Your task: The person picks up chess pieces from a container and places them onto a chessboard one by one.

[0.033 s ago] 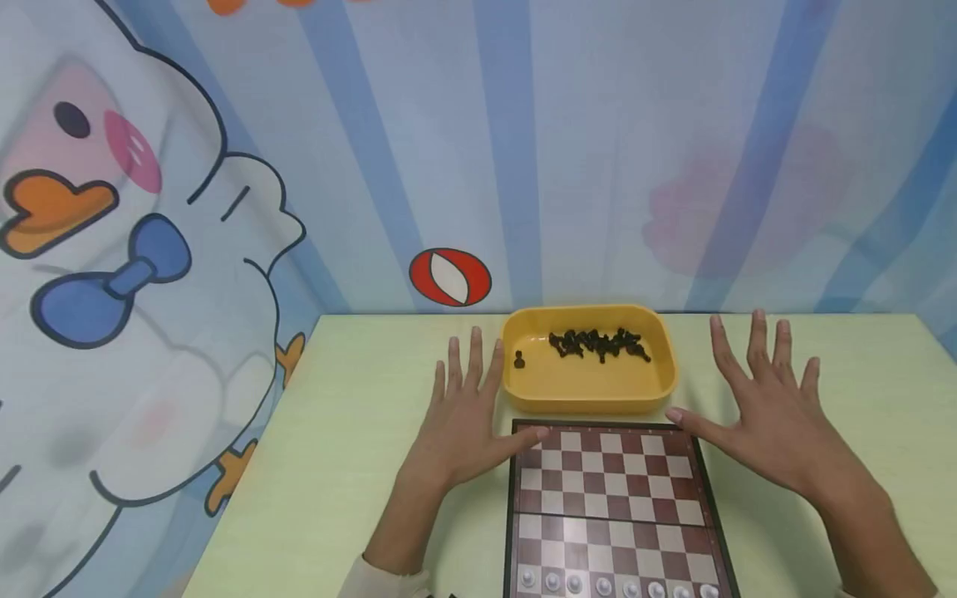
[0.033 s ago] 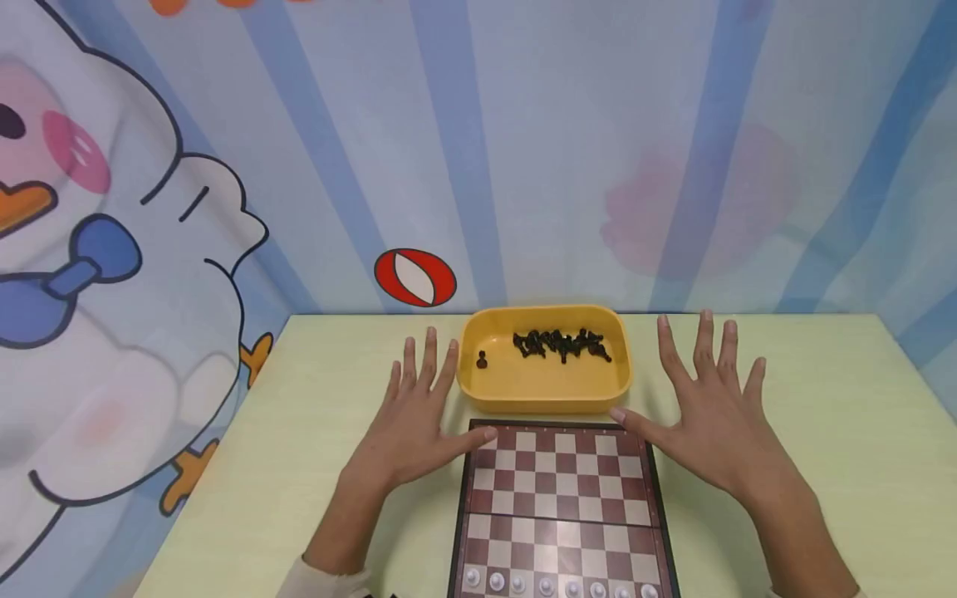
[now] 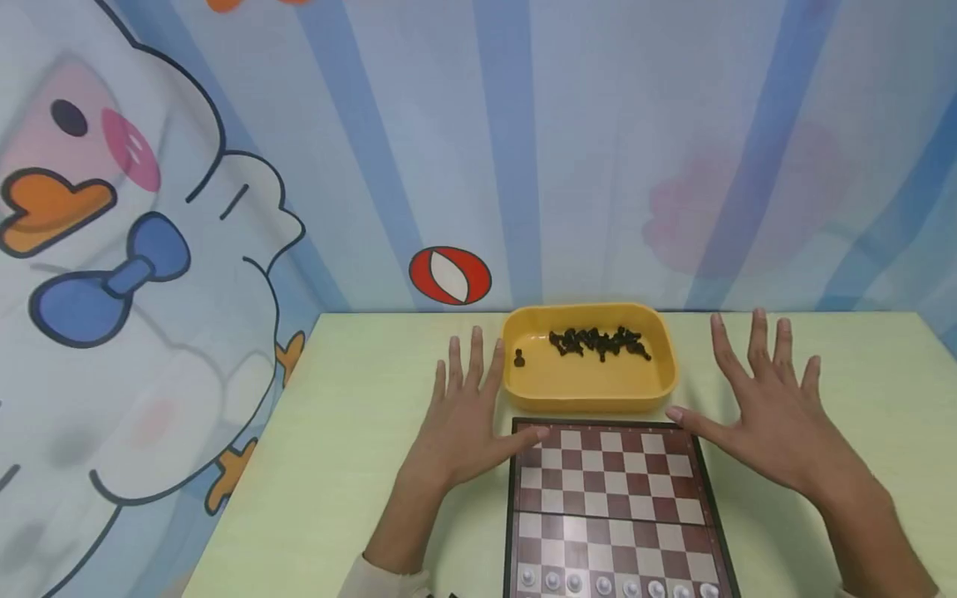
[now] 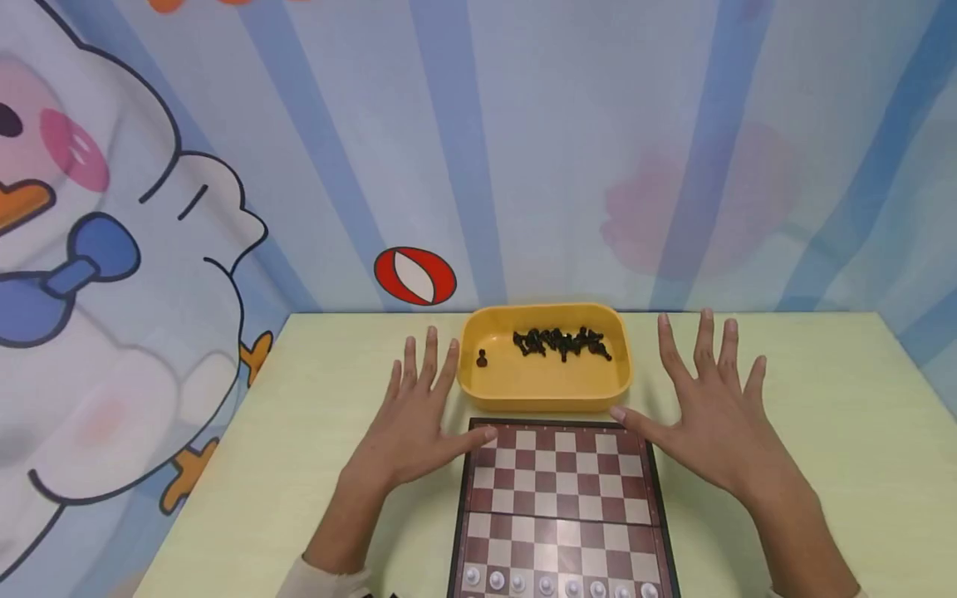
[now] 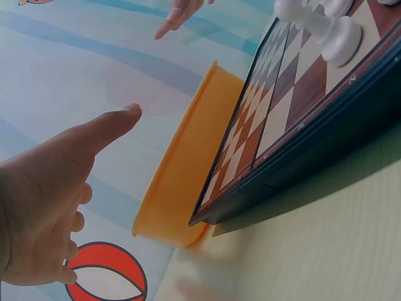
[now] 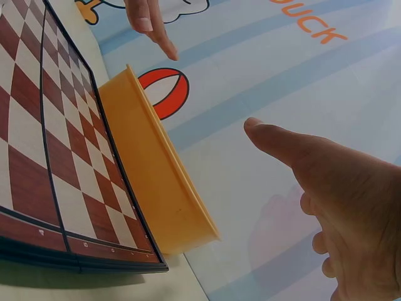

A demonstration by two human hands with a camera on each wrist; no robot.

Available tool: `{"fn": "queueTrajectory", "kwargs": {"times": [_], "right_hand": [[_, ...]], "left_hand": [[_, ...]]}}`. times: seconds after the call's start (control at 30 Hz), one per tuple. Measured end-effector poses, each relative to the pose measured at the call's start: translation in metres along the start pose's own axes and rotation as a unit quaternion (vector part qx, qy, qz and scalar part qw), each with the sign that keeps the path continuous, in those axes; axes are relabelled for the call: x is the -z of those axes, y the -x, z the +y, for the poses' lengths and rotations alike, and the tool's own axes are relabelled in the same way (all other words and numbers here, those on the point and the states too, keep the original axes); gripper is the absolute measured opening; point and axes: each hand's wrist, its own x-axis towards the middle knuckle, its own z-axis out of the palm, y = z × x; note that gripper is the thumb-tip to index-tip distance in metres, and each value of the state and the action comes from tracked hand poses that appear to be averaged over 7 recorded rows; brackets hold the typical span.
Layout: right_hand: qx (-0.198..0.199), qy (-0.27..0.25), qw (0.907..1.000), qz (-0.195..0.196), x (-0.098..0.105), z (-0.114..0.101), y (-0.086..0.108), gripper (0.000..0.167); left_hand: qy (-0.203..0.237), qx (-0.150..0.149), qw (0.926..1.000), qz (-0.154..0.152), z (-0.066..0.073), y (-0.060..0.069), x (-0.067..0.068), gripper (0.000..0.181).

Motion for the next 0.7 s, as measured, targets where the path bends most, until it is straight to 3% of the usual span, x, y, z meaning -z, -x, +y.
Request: {"fn": "queueTrajectory", "kwargs": {"times": [0.47,0.7], "right_hand": [[-0.019,-0.024,0.9990,-0.033,-0.0062,0.0006,0.0021,0.118],[-0.020,-0.042,0.9959,-0.077,-0.0018,0.0002,0.0000,0.109]], "left_hand": [[-0.004,0.001,0.9998,-0.019,-0.0007,0.0014,0.0052,0.122],[-0.009,0.007,0.9995,-0.030,0.0006,0.0023,0.0052,0.120]]}}
